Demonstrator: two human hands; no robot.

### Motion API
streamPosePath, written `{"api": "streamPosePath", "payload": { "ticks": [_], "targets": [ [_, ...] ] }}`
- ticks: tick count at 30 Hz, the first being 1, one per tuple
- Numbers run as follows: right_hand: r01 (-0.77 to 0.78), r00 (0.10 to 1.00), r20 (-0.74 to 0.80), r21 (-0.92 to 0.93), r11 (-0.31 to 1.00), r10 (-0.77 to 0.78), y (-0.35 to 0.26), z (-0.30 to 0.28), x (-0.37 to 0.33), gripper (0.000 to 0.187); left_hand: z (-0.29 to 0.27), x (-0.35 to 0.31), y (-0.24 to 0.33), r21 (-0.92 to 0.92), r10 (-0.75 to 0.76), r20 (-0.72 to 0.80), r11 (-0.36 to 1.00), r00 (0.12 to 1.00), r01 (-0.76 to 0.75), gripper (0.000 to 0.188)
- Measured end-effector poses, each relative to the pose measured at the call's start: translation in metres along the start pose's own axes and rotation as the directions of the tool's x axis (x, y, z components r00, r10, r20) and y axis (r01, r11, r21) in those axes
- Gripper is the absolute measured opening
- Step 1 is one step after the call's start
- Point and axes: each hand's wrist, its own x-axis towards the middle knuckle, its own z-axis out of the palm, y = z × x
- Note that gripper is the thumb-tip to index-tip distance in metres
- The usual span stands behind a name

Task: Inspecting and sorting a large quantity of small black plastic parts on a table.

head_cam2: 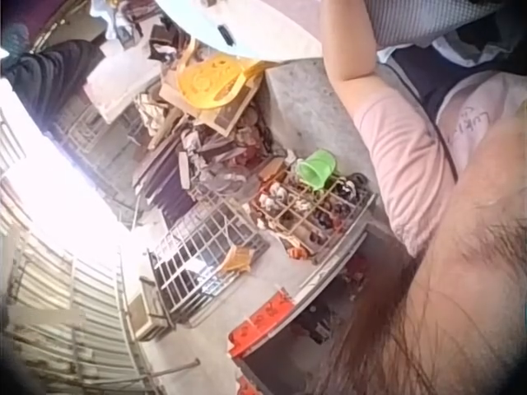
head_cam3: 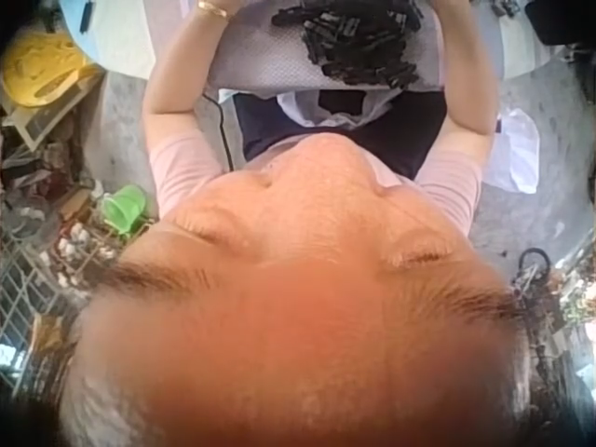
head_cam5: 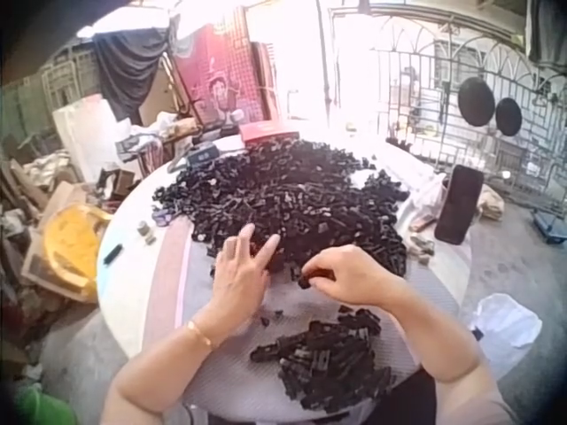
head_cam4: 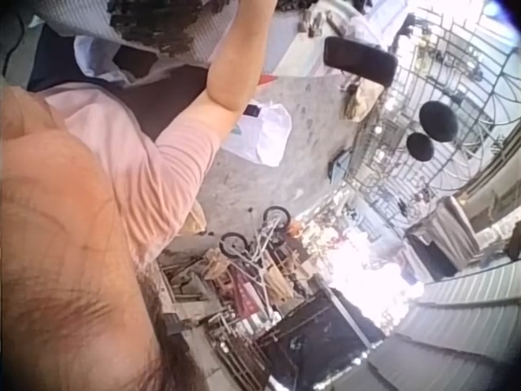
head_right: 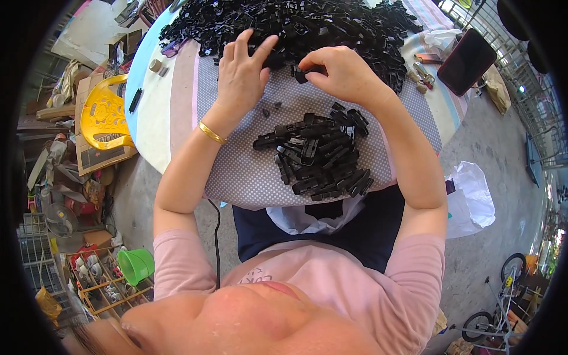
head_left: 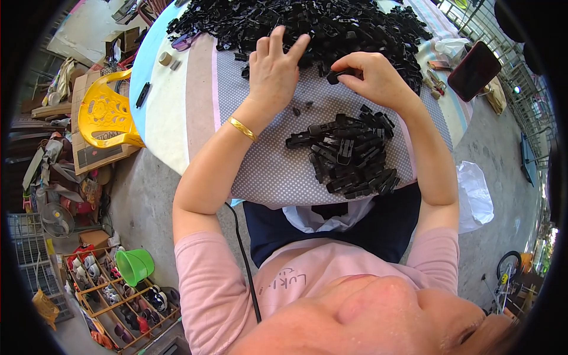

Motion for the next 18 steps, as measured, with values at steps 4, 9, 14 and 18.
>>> {"api": "streamPosePath", "payload": {
  "ticks": [4, 9, 14, 18],
  "targets": [
    [0.014, 1.0, 0.019, -0.029, 0.999, -0.014, 0.001, 0.001, 0.0, 0.022, 0.006, -0.002, -0.007, 0.048, 0.207, 0.06, 0.977, 0.977, -0.21, 0.048],
    [0.015, 0.999, 0.028, -0.019, 1.0, -0.015, -0.002, -0.001, 0.001, 0.023, 0.001, 0.001, -0.003, -0.029, 0.136, 0.216, 0.991, 0.967, -0.133, 0.028],
    [-0.016, 1.0, -0.011, 0.124, 0.992, 0.017, 0.001, 0.0, 0.003, 0.024, -0.005, -0.001, -0.002, -0.29, 0.128, 0.061, 0.951, 0.99, -0.105, 0.024],
    [-0.12, 0.993, 0.054, 0.393, 0.912, 0.107, -0.001, 0.004, 0.004, 0.026, -0.015, 0.002, 0.0, -0.571, -0.047, 0.164, 0.81, 0.985, 0.134, 0.021]
  ]
}}
